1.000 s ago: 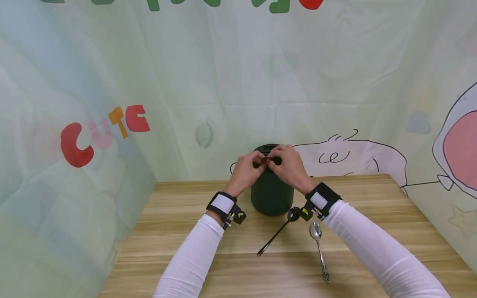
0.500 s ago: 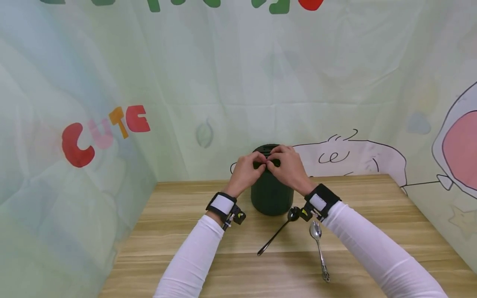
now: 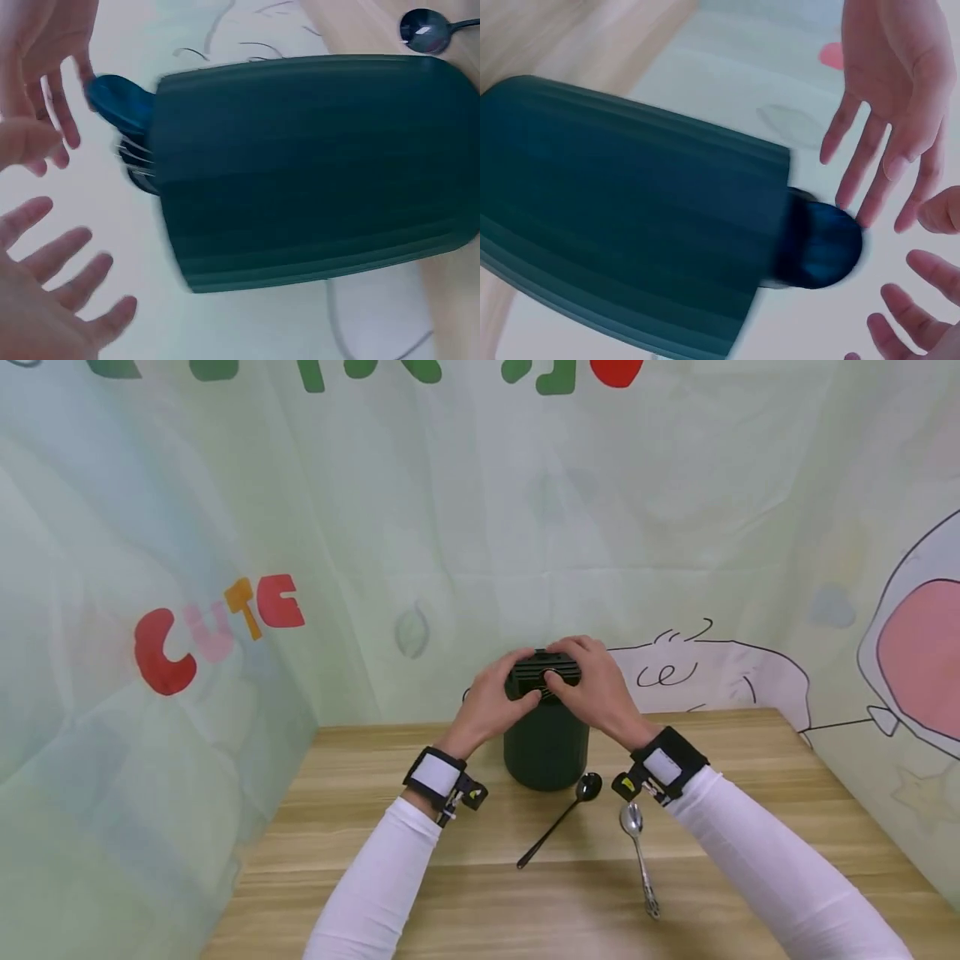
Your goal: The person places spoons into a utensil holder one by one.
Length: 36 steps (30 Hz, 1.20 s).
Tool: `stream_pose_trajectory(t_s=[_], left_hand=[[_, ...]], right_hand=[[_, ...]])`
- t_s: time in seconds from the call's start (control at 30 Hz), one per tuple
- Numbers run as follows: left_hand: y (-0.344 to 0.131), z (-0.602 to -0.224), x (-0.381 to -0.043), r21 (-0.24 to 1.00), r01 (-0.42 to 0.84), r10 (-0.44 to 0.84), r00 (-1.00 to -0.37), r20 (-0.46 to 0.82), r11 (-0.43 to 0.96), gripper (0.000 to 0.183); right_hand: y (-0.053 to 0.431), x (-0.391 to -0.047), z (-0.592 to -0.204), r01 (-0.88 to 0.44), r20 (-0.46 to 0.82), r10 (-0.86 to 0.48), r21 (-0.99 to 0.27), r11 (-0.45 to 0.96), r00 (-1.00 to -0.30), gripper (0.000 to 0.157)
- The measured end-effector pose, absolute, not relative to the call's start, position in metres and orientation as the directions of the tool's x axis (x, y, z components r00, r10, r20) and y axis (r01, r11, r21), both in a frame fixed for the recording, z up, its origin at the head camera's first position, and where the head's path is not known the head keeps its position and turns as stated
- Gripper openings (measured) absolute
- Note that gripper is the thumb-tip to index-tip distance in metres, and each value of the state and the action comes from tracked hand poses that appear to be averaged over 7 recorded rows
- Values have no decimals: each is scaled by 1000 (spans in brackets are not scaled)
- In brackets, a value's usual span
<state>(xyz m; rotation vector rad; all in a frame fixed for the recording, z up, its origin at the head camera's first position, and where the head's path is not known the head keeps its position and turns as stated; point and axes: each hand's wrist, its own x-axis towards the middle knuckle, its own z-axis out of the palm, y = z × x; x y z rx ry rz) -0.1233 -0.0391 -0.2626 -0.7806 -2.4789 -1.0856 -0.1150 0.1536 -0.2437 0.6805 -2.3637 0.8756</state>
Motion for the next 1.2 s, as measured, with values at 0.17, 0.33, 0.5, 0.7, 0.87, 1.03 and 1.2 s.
stream_pose_trajectory(t_s=[0.17, 0.33, 0.5, 0.7, 0.87, 1.03, 1.2], left_hand=[[-34, -245, -104, 458, 655, 403, -743, 534, 601, 75], [-27, -238, -77, 349, 698, 437, -683, 585, 625, 84], [-19, -249, -50, 273, 739, 472, -624, 622, 616, 87], [-6, -270, -26, 214, 781, 521, -567, 638, 587, 90], [18, -293, -28, 156, 805, 614, -547, 569, 573, 91], [38, -317, -33, 93, 795, 693, -574, 437, 600, 90], [54, -342, -35, 47, 788, 738, -594, 321, 614, 92]], right_hand=[[163, -91, -228, -616, 641, -260, -425, 663, -722, 53], [178, -64, -224, -609, 662, -231, -420, 673, -713, 67], [193, -35, -239, -598, 677, -207, -414, 687, -706, 75], [209, -4, -265, -542, 664, -178, -394, 742, -726, 79], [224, 11, -293, -462, 631, -146, -373, 805, -762, 82], [232, 20, -321, -390, 586, -116, -365, 846, -802, 83], [238, 28, -350, -327, 541, -73, -391, 860, -838, 83]])
